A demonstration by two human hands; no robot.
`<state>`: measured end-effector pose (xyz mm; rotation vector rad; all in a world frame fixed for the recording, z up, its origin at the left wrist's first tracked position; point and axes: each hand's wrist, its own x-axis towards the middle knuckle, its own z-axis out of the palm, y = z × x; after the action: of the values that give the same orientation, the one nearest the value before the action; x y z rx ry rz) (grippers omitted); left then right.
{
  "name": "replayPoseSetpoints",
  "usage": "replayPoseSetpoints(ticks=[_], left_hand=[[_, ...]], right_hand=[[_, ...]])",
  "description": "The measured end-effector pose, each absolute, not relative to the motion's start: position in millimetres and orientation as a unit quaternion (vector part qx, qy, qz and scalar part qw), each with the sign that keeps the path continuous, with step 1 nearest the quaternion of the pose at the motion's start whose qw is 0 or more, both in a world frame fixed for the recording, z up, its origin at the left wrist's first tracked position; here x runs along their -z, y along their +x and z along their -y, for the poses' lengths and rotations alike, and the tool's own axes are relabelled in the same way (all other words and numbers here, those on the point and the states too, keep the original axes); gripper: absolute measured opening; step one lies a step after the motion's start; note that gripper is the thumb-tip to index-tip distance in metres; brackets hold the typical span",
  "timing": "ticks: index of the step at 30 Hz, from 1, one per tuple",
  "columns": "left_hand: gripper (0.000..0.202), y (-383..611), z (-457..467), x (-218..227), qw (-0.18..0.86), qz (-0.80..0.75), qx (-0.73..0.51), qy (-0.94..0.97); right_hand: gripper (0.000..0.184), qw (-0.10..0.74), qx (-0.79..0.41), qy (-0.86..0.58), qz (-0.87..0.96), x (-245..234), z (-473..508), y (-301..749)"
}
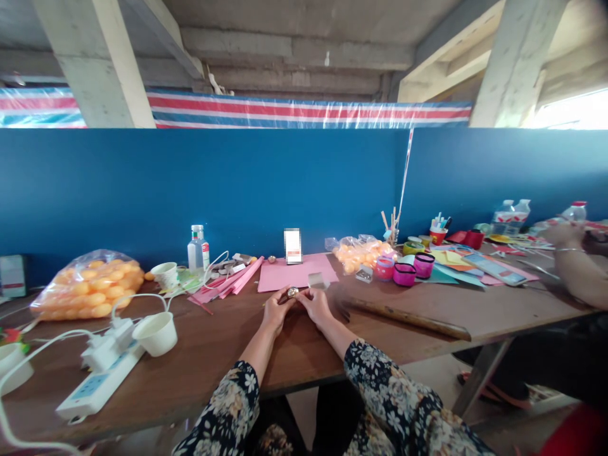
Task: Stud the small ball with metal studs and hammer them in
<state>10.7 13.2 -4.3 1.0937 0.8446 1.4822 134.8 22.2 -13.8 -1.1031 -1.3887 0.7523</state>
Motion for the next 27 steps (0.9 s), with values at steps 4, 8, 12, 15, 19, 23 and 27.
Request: replayPoseSetpoints(ticks=[4,8,12,15,19,23,27], left_hand=[[0.055,10.8,-15.1,6.3,0.519,-0.358,-0.621,0.465],[0.055,10.3,-16.4,8.5,0.514,-0.358,-0.616,0.478],[0.056,10.2,-15.3,8.4,0.526,-0.342,-0.617,0.474],[0.057,10.4,-14.5,7.7,0.539,-0.331,-0.617,0.467],[0.050,11.3,-14.1,5.2,0.561,-0.333,-0.621,0.436],[0.038,12.5,-11.8,-0.3,0.585,-0.337,-0.619,0.401],[0.036,12.8,-8.8,-3.7,0.572,-0.355,-0.623,0.399]], right_hand=[[0.028,0.572,-0.315,-0.477,0.589,14.6,-23.3,134.7],[0.030,0.575,-0.325,-0.481,0.576,15.4,-24.9,135.0],[0.031,0.579,-0.350,-0.470,0.566,14.0,-25.2,135.1],[0.029,0.590,-0.372,-0.457,0.552,13.4,-25.1,134.2],[0.027,0.607,-0.404,-0.440,0.524,13.8,-24.7,131.8],[0.033,0.605,-0.404,-0.408,0.551,13.0,-23.0,130.2],[0.031,0.584,-0.363,-0.392,0.611,13.5,-22.4,130.5]])
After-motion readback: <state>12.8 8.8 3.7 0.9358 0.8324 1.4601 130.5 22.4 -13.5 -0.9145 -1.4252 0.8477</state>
